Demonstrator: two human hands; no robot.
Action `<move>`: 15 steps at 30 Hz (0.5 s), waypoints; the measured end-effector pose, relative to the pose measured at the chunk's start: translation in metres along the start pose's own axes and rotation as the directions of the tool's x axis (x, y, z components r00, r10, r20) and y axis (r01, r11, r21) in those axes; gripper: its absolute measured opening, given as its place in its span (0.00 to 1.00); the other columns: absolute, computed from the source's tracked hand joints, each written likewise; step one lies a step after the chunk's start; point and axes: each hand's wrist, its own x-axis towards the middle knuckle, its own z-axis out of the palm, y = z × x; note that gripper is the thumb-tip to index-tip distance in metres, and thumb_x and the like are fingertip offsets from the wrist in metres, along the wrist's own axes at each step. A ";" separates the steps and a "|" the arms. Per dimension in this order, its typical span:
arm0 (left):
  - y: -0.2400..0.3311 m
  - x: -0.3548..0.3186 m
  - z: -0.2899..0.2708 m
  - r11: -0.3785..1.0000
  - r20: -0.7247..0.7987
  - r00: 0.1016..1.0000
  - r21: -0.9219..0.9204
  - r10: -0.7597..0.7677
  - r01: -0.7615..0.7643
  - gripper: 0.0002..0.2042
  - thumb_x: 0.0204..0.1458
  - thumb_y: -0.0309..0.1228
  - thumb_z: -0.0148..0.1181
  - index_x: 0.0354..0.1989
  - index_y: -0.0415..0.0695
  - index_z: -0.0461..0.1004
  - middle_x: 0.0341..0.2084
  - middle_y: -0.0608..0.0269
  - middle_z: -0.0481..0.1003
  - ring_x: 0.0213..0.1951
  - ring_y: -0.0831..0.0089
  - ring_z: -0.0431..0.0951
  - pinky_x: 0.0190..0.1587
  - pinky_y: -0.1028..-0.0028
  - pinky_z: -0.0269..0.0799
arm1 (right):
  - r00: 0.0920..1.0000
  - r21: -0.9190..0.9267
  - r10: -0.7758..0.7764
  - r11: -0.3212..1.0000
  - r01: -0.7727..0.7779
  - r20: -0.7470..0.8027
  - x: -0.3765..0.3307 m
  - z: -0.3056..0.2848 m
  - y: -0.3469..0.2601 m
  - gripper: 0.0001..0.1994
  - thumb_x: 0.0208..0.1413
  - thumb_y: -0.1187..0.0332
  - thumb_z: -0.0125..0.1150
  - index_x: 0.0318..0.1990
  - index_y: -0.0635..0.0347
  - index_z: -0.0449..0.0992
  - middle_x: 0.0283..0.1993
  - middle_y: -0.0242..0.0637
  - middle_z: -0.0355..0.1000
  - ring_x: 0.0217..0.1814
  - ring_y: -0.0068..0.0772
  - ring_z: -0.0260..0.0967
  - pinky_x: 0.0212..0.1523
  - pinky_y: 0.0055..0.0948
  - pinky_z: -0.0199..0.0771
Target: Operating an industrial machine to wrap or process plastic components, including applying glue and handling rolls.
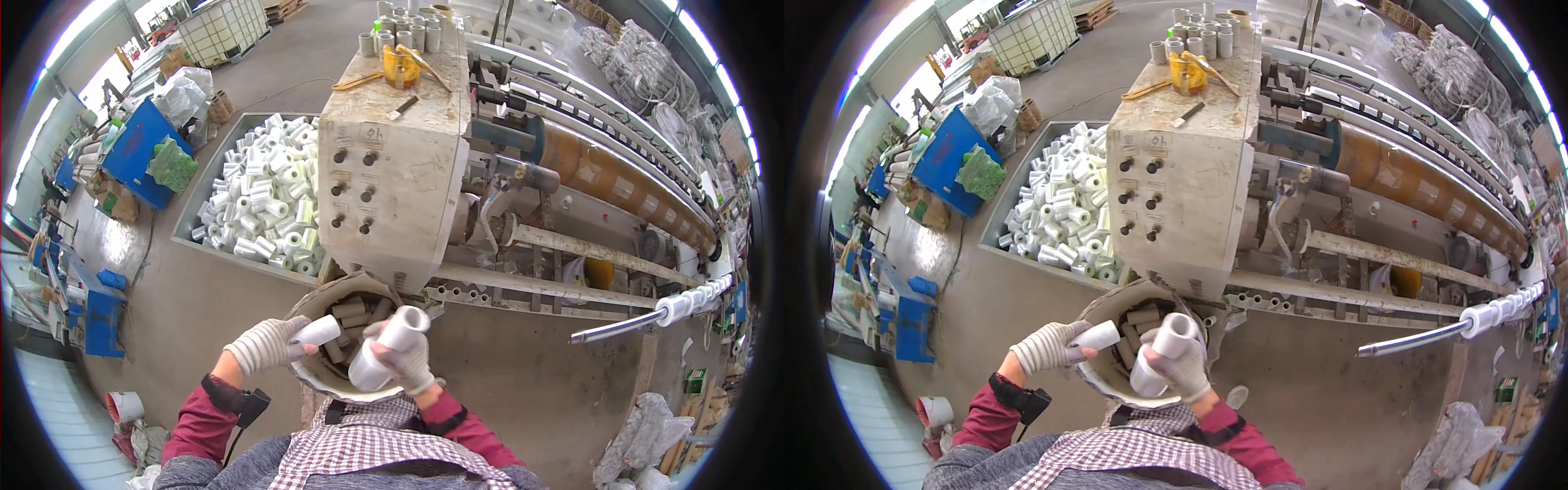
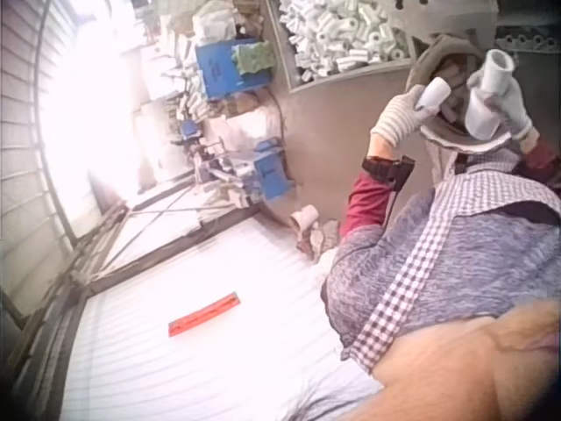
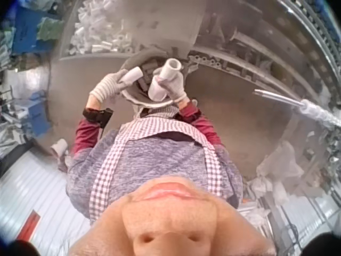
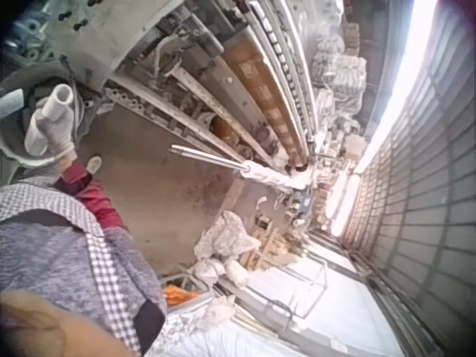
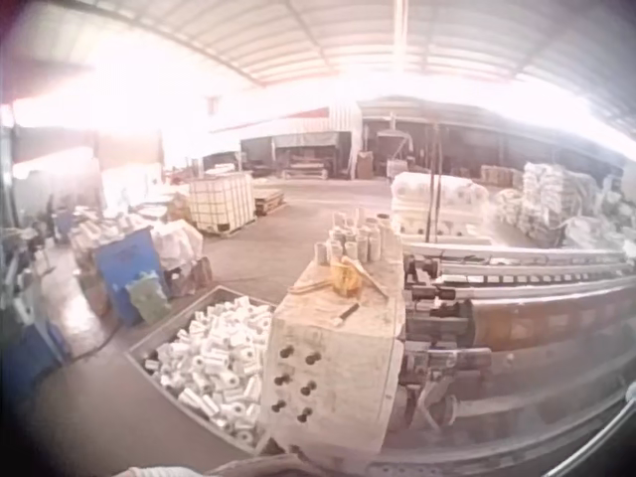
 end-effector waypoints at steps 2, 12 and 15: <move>-0.008 0.008 -0.004 0.998 -0.072 0.996 -0.036 0.056 -0.059 0.26 0.50 0.49 0.56 0.49 0.42 0.67 0.26 0.48 0.76 0.30 0.57 0.79 0.35 0.64 0.73 | 0.979 0.036 0.205 0.978 -0.205 0.014 0.012 0.014 0.027 0.15 0.44 0.62 0.67 0.36 0.61 0.74 0.34 0.35 0.75 0.36 0.24 0.71 0.39 0.27 0.71; 0.050 0.169 -0.165 0.268 -0.886 0.408 -0.348 0.218 -0.898 0.22 0.52 0.41 0.59 0.51 0.41 0.66 0.28 0.68 0.70 0.25 0.83 0.70 0.24 0.81 0.68 | 0.946 0.072 0.163 0.986 -0.149 -0.280 -0.014 0.005 0.032 0.15 0.41 0.62 0.70 0.34 0.62 0.77 0.32 0.34 0.75 0.34 0.25 0.72 0.38 0.26 0.72; 0.080 0.244 -0.235 0.114 -0.995 0.073 -0.064 0.073 -0.991 0.15 0.53 0.38 0.58 0.43 0.42 0.66 0.22 0.69 0.67 0.18 0.82 0.67 0.20 0.80 0.65 | 0.916 0.127 0.213 0.975 -0.180 -0.340 -0.024 0.003 0.042 0.17 0.38 0.69 0.70 0.34 0.61 0.68 0.35 0.43 0.75 0.35 0.30 0.72 0.39 0.31 0.73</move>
